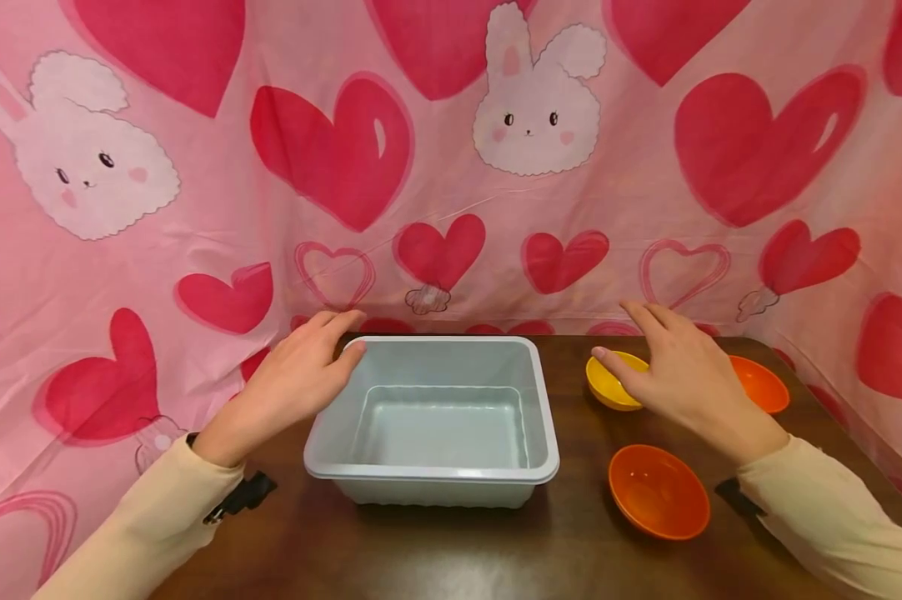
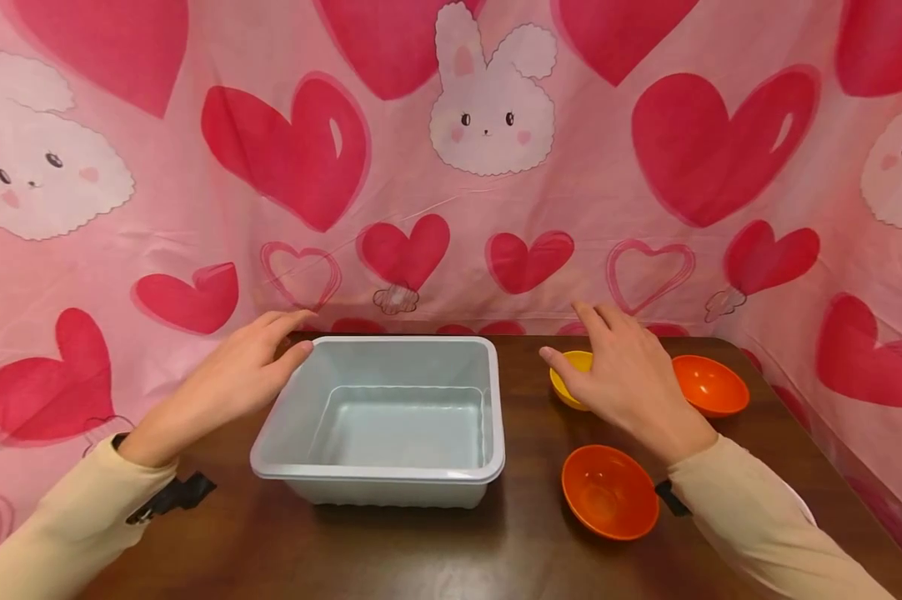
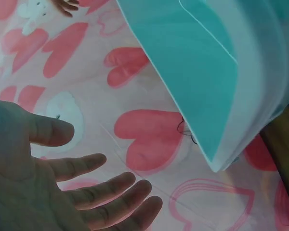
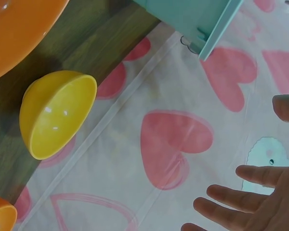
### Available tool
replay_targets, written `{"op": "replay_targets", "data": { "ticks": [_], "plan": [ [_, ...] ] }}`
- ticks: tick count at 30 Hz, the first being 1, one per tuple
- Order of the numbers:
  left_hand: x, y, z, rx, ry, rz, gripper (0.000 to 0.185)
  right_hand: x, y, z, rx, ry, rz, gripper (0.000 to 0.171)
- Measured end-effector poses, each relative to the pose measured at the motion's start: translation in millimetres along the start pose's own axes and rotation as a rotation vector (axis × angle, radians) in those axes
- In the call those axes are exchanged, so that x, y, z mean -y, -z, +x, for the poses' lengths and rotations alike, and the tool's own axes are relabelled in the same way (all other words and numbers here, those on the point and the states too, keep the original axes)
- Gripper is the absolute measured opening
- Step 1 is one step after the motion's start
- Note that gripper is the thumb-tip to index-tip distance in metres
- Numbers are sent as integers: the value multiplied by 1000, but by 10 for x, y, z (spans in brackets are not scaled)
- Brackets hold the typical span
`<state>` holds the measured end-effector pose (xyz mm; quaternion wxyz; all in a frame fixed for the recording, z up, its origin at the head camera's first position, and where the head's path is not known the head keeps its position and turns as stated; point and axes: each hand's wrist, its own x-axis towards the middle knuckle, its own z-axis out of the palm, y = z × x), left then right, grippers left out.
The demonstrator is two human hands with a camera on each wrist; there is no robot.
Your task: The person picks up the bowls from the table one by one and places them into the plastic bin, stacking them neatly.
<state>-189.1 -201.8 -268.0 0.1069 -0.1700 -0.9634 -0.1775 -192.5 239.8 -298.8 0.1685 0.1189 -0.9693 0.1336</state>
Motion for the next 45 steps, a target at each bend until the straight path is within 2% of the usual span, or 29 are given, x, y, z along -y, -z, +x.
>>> {"op": "replay_targets", "data": {
  "ticks": [10, 18, 28, 39, 45],
  "plan": [
    [136, -67, -114, 26, 40, -74, 45, 28, -15, -109, 56, -40, 4, 90],
    [271, -118, -180, 37, 94, -98, 45, 10, -68, -238, 30, -26, 19, 88],
    [417, -209, -209, 69, 112, -149, 47, -34, -114, -359, 10, -22, 3, 84],
    [588, -289, -257, 159, 121, -209, 48, -40, -194, -542, -40, 32, -10, 83],
    [626, -301, -265, 178, 145, -245, 47, -47, -221, -613, -26, 13, -10, 84]
  ]
}}
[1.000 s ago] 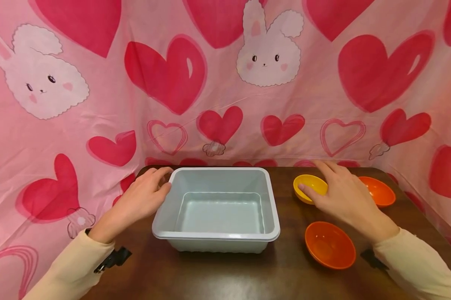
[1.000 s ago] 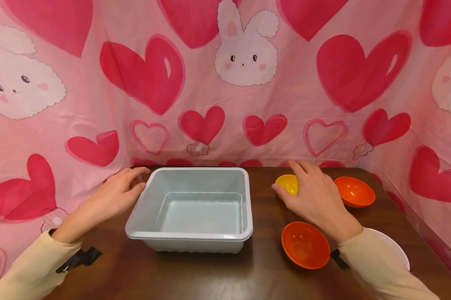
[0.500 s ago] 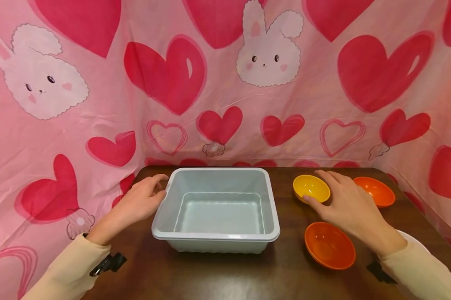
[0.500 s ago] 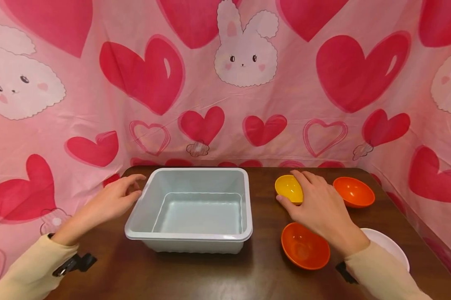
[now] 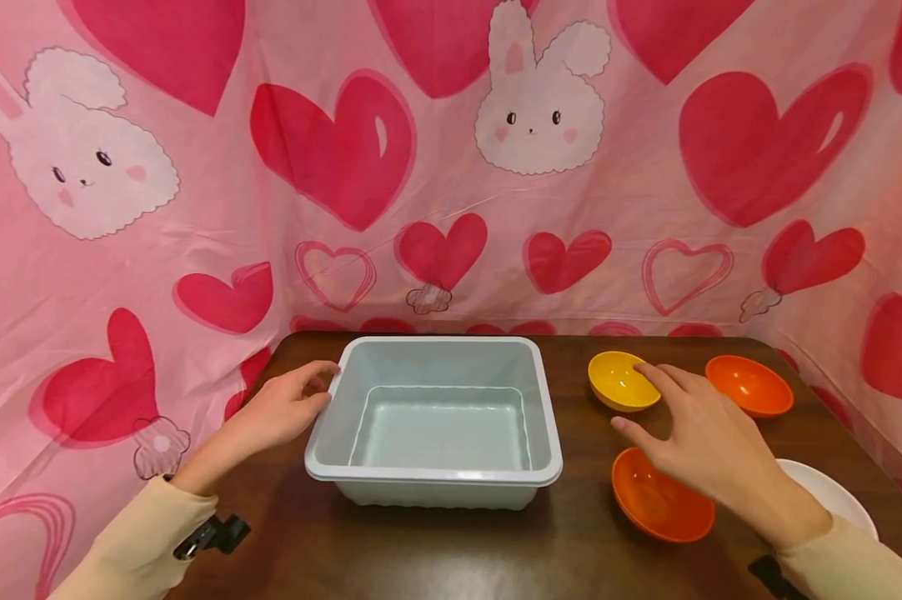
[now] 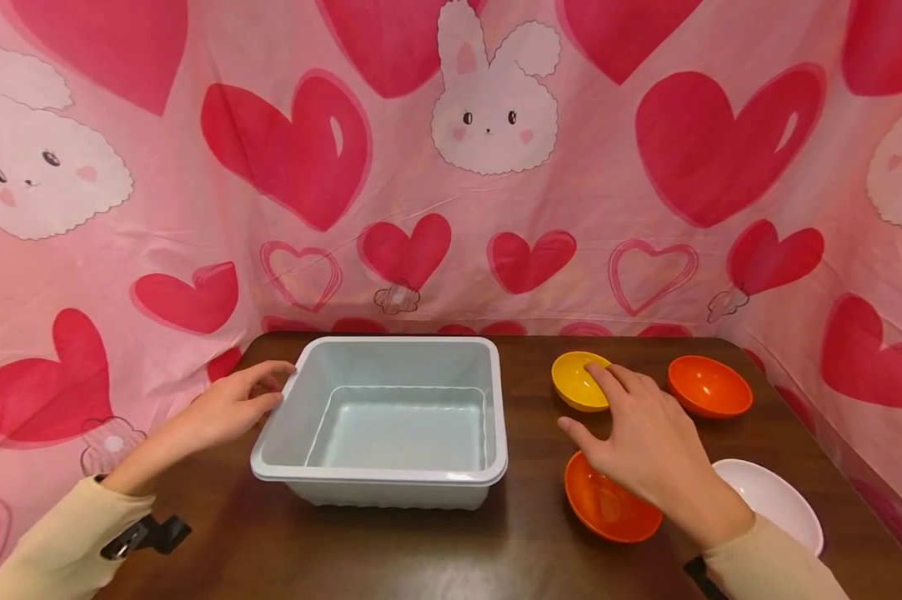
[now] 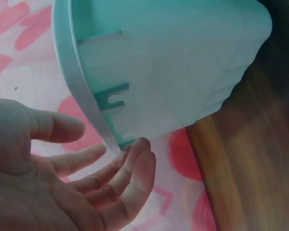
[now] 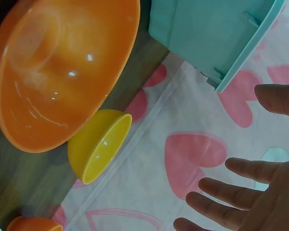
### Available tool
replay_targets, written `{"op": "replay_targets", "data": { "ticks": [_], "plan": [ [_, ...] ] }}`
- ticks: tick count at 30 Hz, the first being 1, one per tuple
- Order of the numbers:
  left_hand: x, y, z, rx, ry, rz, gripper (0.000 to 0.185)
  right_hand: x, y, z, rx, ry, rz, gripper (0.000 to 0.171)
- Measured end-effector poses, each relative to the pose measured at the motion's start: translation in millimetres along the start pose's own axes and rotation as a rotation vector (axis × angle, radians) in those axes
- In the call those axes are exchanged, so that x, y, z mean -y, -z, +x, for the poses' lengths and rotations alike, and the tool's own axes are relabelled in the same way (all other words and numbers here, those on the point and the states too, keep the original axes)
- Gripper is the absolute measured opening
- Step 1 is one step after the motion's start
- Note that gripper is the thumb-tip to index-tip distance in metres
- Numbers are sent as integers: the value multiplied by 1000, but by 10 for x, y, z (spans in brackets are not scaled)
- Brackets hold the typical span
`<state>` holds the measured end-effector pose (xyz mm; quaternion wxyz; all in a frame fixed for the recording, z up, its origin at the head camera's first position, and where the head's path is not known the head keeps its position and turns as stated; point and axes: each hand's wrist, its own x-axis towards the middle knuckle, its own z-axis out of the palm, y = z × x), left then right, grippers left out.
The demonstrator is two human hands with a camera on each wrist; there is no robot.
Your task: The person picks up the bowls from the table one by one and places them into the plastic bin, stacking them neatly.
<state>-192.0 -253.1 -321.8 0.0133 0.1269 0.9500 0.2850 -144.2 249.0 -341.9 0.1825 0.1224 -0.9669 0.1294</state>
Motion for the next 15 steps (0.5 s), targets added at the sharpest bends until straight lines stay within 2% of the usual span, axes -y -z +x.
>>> {"op": "replay_targets", "data": {
  "ticks": [9, 15],
  "plan": [
    [54, -21, 6, 2, -14, -40, 46, -57, -35, -100, -4, -7, -1, 86],
    [69, -23, 1, 27, -19, -73, 51, -89, -50, -153, -3, -19, 8, 87]
  ]
}}
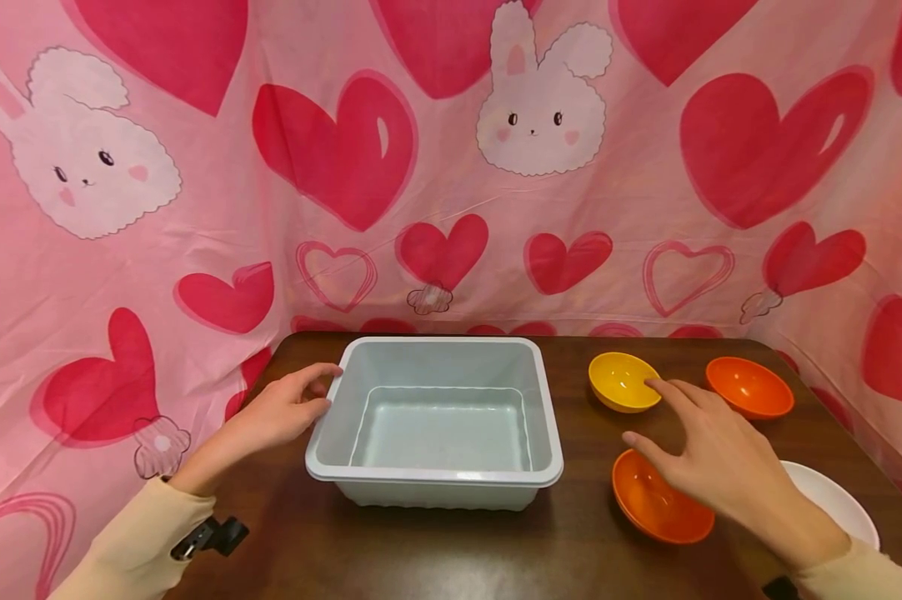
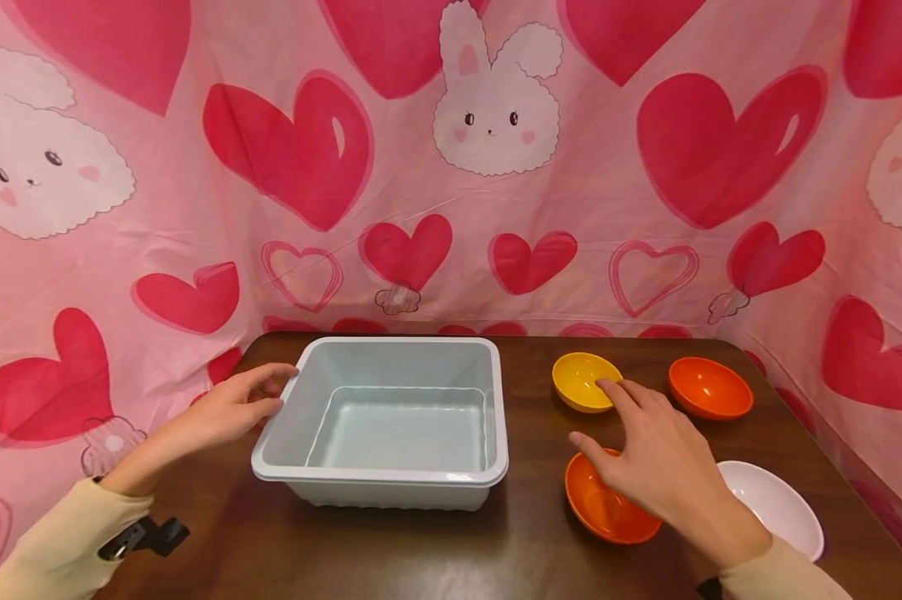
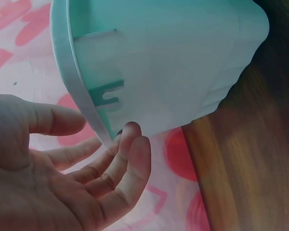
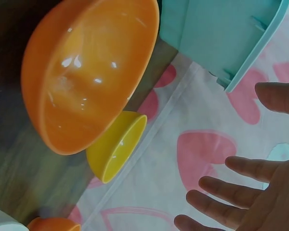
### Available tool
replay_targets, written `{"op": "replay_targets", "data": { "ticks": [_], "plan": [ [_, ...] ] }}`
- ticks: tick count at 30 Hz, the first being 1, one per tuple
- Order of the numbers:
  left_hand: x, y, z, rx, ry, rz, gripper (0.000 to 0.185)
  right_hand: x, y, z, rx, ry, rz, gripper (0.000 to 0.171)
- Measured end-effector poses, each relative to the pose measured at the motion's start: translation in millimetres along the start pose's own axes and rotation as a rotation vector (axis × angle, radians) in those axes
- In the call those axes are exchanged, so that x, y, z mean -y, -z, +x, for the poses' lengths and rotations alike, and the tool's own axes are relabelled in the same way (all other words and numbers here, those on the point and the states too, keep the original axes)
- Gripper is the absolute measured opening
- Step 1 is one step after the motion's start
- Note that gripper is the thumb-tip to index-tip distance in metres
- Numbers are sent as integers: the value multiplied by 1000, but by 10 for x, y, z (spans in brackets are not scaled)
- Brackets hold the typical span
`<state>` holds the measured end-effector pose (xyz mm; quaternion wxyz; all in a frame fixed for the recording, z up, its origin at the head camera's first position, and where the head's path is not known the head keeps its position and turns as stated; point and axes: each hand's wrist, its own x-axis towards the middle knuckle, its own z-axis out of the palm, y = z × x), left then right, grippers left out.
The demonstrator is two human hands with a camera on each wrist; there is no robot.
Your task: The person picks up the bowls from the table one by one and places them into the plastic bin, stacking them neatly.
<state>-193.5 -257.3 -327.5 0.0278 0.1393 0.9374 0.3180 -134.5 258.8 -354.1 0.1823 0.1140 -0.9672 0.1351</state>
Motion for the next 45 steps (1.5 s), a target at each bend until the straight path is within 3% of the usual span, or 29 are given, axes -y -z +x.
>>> {"op": "replay_targets", "data": {
  "ticks": [8, 18, 26, 34, 41, 45],
  "plan": [
    [67, -13, 4, 16, -30, -79, 52, -19, -18, -84, 4, -38, 29, 87],
    [160, -32, 7, 29, -46, -288, 53, -88, -78, -185, 6, -31, 76, 79],
    [228, -15, -11, 63, 38, -432, 57, -155, -114, -268, 3, -31, 128, 77],
    [252, 5, -7, 70, 37, -466, 61, -249, -147, -367, 44, -62, 148, 84],
    [284, -6, -47, 86, -13, -503, 63, -290, -203, -461, 115, -72, 152, 90],
    [284, -11, -59, 86, -1, -502, 64, -300, -230, -492, 140, -76, 131, 97]
  ]
}}
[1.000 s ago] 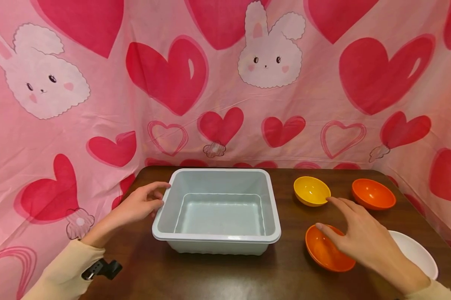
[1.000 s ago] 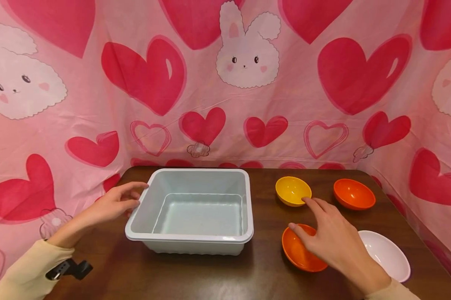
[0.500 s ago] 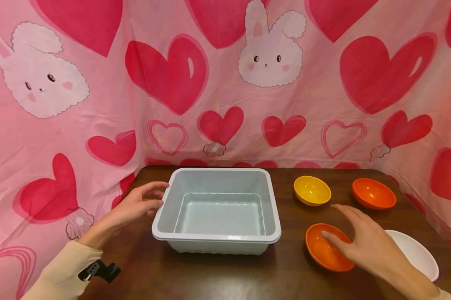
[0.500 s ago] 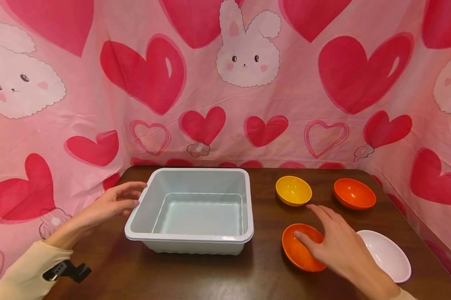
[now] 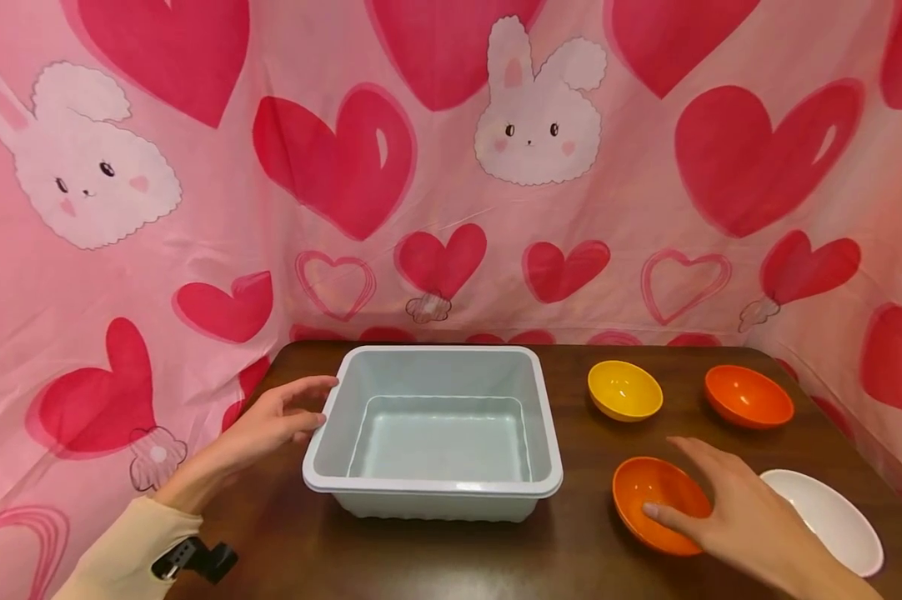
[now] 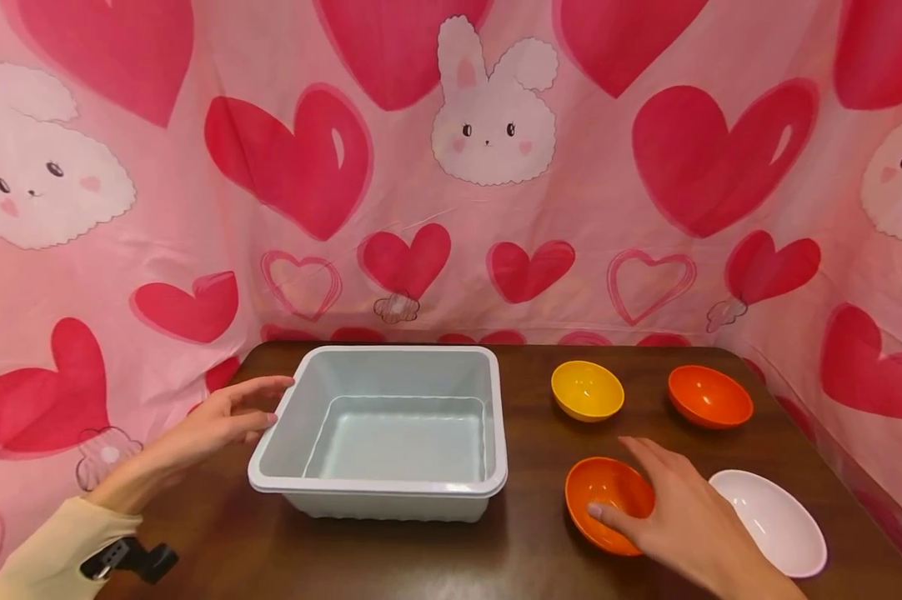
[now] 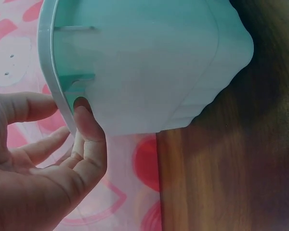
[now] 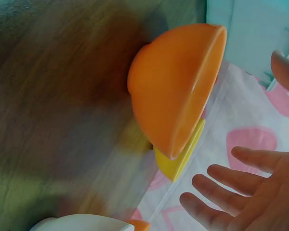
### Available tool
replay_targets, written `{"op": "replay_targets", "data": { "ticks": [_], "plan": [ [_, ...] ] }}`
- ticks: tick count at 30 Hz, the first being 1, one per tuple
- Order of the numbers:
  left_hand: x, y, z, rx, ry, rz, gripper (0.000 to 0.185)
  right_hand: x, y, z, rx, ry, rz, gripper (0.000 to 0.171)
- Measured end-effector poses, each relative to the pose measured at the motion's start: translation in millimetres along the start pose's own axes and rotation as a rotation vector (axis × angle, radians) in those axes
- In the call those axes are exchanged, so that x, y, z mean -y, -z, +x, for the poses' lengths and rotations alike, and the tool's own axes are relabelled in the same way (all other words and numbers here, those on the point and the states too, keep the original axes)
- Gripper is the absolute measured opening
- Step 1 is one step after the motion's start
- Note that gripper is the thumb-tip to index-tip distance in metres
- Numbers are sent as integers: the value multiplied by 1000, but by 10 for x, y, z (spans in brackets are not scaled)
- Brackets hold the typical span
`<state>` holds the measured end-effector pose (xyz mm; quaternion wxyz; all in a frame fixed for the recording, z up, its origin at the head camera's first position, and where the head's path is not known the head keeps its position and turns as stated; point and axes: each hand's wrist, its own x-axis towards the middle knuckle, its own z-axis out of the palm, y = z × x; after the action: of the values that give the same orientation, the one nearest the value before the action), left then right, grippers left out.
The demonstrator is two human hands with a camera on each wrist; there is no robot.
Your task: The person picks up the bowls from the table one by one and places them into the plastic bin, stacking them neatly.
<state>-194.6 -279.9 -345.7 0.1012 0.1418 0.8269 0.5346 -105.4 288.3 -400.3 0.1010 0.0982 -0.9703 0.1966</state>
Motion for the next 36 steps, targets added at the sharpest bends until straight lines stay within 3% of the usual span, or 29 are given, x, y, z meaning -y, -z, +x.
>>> {"op": "replay_targets", "data": {
  "ticks": [18, 27, 36],
  "plan": [
    [-12, 28, 17, 2, 4, 4, 66, -104, -113, -139, 65, 49, -35, 109],
    [2, 17, 12, 3, 27, -4, 67, -127, -137, -156, 117, 11, -48, 112],
    [17, 3, 14, 4, 25, -7, 66, -143, -158, -159, 114, 16, -28, 108]
  ]
}}
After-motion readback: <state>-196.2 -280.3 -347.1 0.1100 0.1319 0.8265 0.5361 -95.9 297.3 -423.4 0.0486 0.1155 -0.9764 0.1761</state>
